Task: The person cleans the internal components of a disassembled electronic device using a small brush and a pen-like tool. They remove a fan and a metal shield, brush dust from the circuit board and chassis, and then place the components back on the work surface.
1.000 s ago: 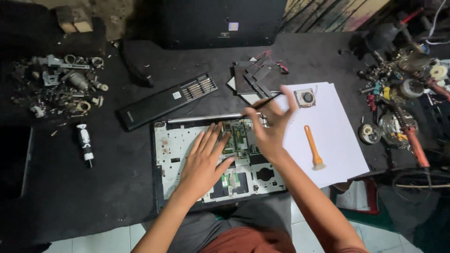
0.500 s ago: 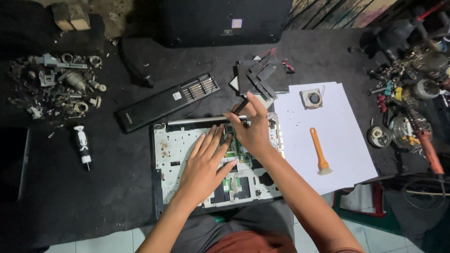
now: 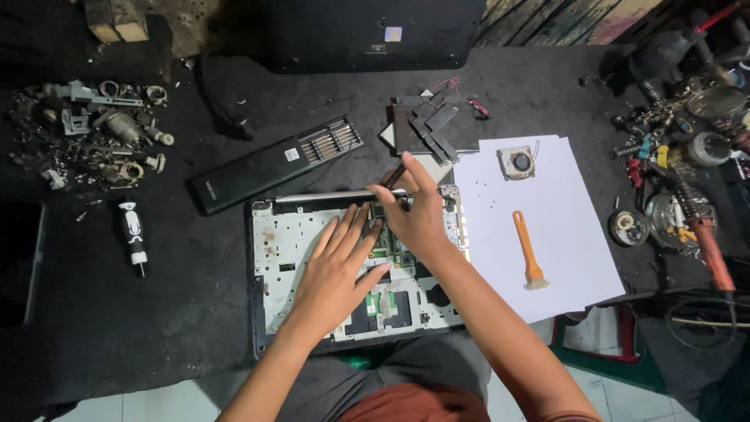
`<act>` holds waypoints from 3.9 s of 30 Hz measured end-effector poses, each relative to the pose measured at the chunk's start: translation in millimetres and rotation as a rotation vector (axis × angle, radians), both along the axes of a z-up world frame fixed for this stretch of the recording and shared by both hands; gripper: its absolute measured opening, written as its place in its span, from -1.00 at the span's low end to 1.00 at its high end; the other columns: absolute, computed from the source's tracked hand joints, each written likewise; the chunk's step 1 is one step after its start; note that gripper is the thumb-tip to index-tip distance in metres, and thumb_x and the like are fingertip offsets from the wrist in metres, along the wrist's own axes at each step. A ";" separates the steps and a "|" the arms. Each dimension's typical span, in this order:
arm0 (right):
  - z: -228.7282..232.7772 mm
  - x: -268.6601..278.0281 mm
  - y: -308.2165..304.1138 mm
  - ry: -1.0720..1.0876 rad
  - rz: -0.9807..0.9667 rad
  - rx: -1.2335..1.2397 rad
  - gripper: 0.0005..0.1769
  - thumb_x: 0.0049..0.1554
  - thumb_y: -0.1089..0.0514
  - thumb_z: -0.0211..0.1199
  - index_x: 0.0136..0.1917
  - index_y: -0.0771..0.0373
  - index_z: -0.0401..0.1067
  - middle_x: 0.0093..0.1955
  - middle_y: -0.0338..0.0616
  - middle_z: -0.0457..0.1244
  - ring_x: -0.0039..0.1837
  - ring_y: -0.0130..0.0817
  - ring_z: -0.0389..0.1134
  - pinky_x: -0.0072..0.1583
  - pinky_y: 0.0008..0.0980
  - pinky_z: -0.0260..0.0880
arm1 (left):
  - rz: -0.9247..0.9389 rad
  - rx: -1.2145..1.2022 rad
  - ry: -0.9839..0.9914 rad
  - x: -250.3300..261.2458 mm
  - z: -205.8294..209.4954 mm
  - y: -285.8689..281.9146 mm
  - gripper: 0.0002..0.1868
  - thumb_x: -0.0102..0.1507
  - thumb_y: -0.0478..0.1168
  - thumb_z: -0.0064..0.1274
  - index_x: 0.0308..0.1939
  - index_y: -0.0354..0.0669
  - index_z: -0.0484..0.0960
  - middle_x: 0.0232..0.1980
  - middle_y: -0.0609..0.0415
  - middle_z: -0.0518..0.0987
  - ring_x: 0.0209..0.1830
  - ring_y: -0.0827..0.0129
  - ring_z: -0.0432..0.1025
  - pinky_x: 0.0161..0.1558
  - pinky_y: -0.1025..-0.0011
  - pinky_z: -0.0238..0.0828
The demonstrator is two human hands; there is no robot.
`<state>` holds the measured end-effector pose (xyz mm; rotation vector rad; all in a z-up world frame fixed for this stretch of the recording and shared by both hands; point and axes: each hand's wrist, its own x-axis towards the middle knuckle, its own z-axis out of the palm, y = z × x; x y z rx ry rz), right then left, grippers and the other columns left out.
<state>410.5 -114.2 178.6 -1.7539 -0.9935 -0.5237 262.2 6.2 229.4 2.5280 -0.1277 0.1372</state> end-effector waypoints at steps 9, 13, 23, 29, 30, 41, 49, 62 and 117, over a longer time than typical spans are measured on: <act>-2.6 -7.0 -9.8 0.055 -0.005 -0.024 -0.31 0.04 0.41 0.48 0.41 0.33 0.32 -0.16 -0.02 0.46 -0.20 -0.08 0.49 -0.10 -0.20 0.50 | -0.018 0.029 0.035 0.4 0.0 2.2 -0.37 0.40 0.09 -0.05 0.46 -0.17 0.38 0.56 -0.26 0.24 0.63 -0.05 0.00 0.56 0.00 -0.21; 5.5 -11.2 -3.4 0.156 0.124 0.035 -0.30 0.04 0.58 0.34 0.41 0.35 0.25 -0.08 0.12 0.46 -0.11 0.04 0.52 -0.07 -0.01 0.52 | -0.019 0.026 0.035 -0.6 -0.3 1.6 -0.38 0.40 0.08 -0.04 0.45 -0.16 0.40 0.56 -0.25 0.24 0.62 -0.04 0.01 0.56 -0.01 -0.21; 15.3 -7.9 -6.9 -0.009 0.059 0.001 -0.28 0.04 0.46 0.42 0.40 0.28 0.22 -0.07 0.09 0.37 -0.17 0.05 0.43 -0.14 -0.05 0.50 | -0.017 0.046 0.006 -0.8 -1.8 1.5 -0.38 0.40 0.09 -0.04 0.45 -0.15 0.39 0.56 -0.25 0.24 0.61 -0.04 0.03 0.56 -0.01 -0.17; -5.0 1.0 -12.6 -0.110 0.052 -0.043 -0.33 0.04 0.43 0.42 0.39 0.30 0.30 -0.15 0.06 0.36 -0.23 0.02 0.37 -0.23 -0.10 0.44 | -0.013 0.034 0.030 0.3 1.5 0.5 -0.37 0.41 0.10 -0.06 0.47 -0.14 0.38 0.56 -0.24 0.24 0.62 -0.04 0.02 0.56 -0.01 -0.18; -4.9 -0.7 -11.5 -0.099 0.073 -0.033 -0.35 0.04 0.46 0.40 0.38 0.31 0.34 -0.15 0.06 0.38 -0.24 0.05 0.37 -0.24 -0.09 0.43 | -0.013 0.035 0.034 0.1 0.4 0.1 -0.37 0.41 0.11 -0.07 0.47 -0.14 0.37 0.56 -0.23 0.25 0.62 -0.04 0.02 0.56 0.00 -0.19; 3.0 2.0 -15.5 -0.092 0.082 0.008 -0.33 0.04 0.46 0.38 0.40 0.33 0.29 -0.15 0.04 0.35 -0.25 -0.01 0.33 -0.22 -0.09 0.43 | -0.018 0.024 0.023 0.7 -0.5 1.6 -0.38 0.40 0.09 -0.05 0.46 -0.15 0.38 0.56 -0.24 0.25 0.62 -0.06 0.02 0.55 -0.03 -0.17; 9.5 0.3 -14.8 -0.104 0.083 -0.025 -0.29 0.00 0.44 0.45 0.38 0.32 0.31 -0.15 0.06 0.35 -0.23 0.02 0.35 -0.21 -0.02 0.43 | -0.013 0.017 0.026 0.3 -1.7 0.5 -0.38 0.40 0.09 -0.03 0.45 -0.15 0.40 0.55 -0.25 0.26 0.62 -0.06 0.02 0.55 -0.02 -0.16; 11.3 -2.1 -12.2 -0.071 0.095 -0.023 -0.31 0.04 0.46 0.40 0.41 0.29 0.30 -0.18 0.07 0.36 -0.29 0.03 0.33 -0.27 -0.05 0.38 | -0.020 -0.001 0.028 -0.9 -2.3 1.0 -0.37 0.40 0.08 -0.04 0.47 -0.16 0.37 0.57 -0.25 0.22 0.64 -0.03 -0.01 0.56 0.00 -0.21; 5.4 0.3 -19.0 0.071 0.101 0.035 -0.30 0.10 0.50 0.32 0.46 0.37 0.21 -0.09 0.11 0.39 -0.12 0.11 0.43 -0.07 0.04 0.48 | 0.001 -0.017 0.031 0.6 2.5 -1.4 -0.39 0.37 0.07 0.01 0.44 -0.14 0.42 0.56 -0.25 0.25 0.62 -0.06 0.02 0.55 -0.03 -0.17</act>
